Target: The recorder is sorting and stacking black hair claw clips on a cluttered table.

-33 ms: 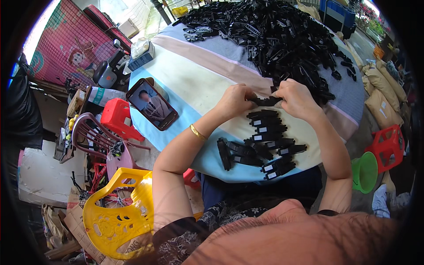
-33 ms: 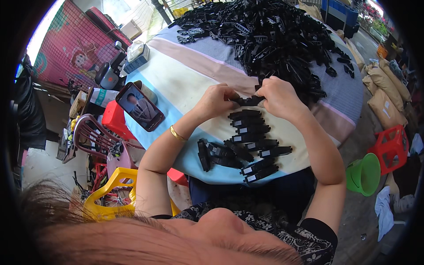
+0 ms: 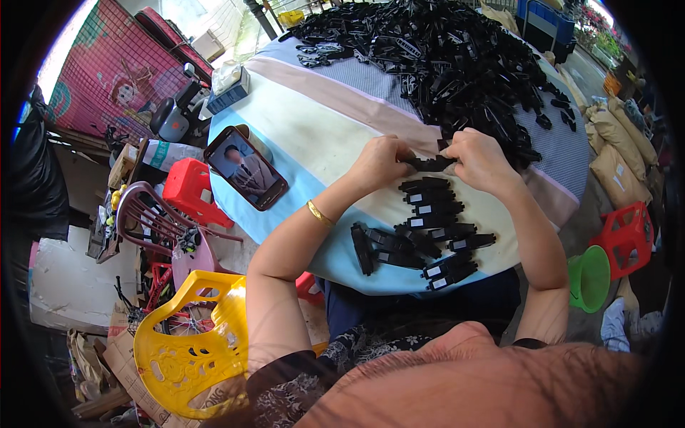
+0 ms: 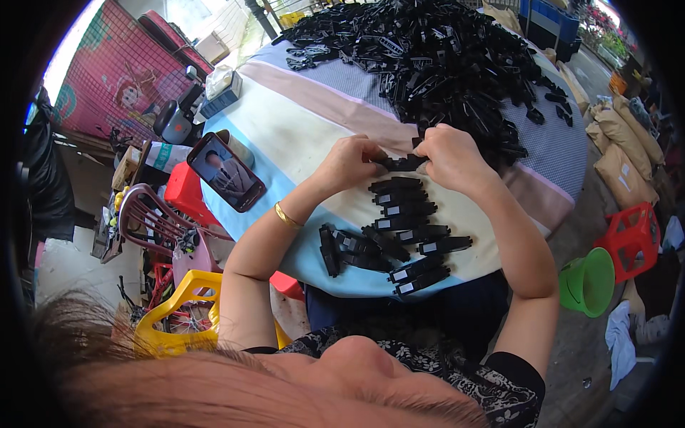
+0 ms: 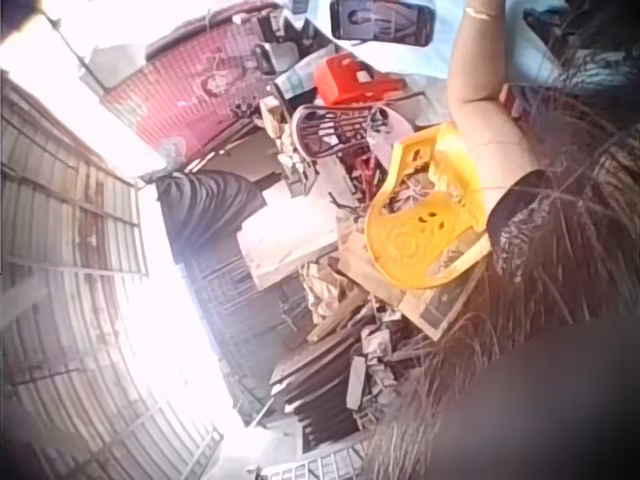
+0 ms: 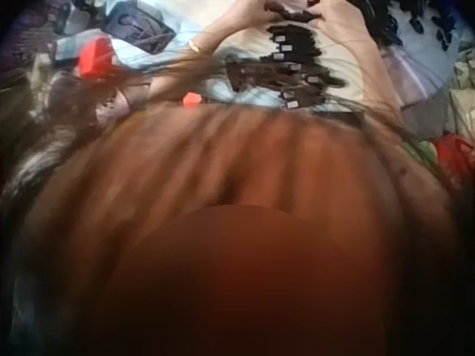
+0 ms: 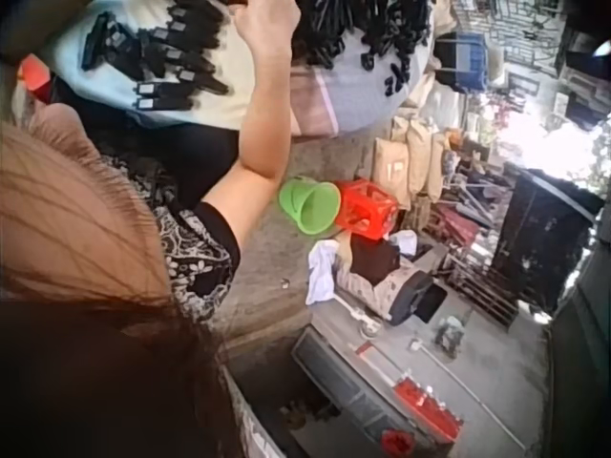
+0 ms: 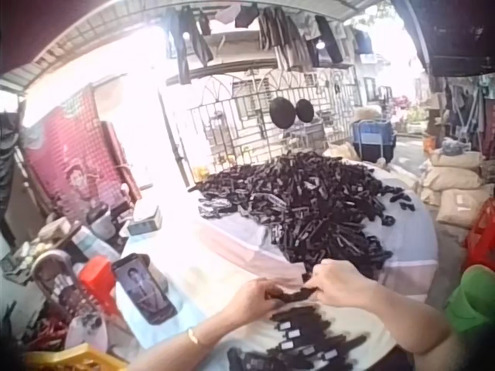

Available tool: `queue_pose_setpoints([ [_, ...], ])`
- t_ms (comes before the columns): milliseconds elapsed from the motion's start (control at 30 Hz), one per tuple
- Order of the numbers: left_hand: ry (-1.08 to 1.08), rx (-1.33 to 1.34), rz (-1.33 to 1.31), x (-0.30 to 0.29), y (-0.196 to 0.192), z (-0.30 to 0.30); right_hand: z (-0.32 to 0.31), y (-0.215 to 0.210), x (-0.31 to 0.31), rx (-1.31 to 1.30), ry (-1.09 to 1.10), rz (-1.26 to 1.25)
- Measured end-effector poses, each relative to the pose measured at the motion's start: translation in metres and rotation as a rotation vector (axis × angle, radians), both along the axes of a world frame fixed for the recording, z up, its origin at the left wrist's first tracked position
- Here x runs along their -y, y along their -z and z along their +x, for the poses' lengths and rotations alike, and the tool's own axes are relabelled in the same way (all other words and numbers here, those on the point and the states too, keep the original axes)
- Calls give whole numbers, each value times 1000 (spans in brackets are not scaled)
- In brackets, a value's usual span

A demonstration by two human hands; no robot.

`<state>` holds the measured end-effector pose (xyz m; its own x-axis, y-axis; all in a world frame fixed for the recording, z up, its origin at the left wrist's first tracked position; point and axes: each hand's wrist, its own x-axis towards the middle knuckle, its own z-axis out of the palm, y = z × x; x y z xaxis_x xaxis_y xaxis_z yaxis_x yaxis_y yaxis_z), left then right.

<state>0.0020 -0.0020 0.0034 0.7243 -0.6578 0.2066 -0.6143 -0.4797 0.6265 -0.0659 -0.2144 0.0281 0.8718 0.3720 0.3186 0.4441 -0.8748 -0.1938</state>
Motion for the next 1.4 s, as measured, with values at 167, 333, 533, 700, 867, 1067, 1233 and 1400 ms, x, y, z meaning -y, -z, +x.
queue_pose_setpoints([
  [167,21,-38,7,5,-5,0,4,2,-6,36,-20,-43],
  [333,46,-75,-24,7,-4,-3,17,14,-4,-62,-128,156],
  [533,381,-287,106,5,-10,19,23,12,9,-139,-43,236],
  [700,-119,34,19,50,-12,63,18,27,0,115,131,-50],
  [867,-347,78,-11,80,-14,92,14,22,3,123,24,85],
  [1067,-190,-489,-193,44,-4,106,14,9,8,-226,-27,574],
  [1233,31,-885,-341,-9,-11,75,7,2,17,-110,112,-23],
  [1400,79,-796,-168,-10,-8,42,7,-6,10,-89,72,367],
])
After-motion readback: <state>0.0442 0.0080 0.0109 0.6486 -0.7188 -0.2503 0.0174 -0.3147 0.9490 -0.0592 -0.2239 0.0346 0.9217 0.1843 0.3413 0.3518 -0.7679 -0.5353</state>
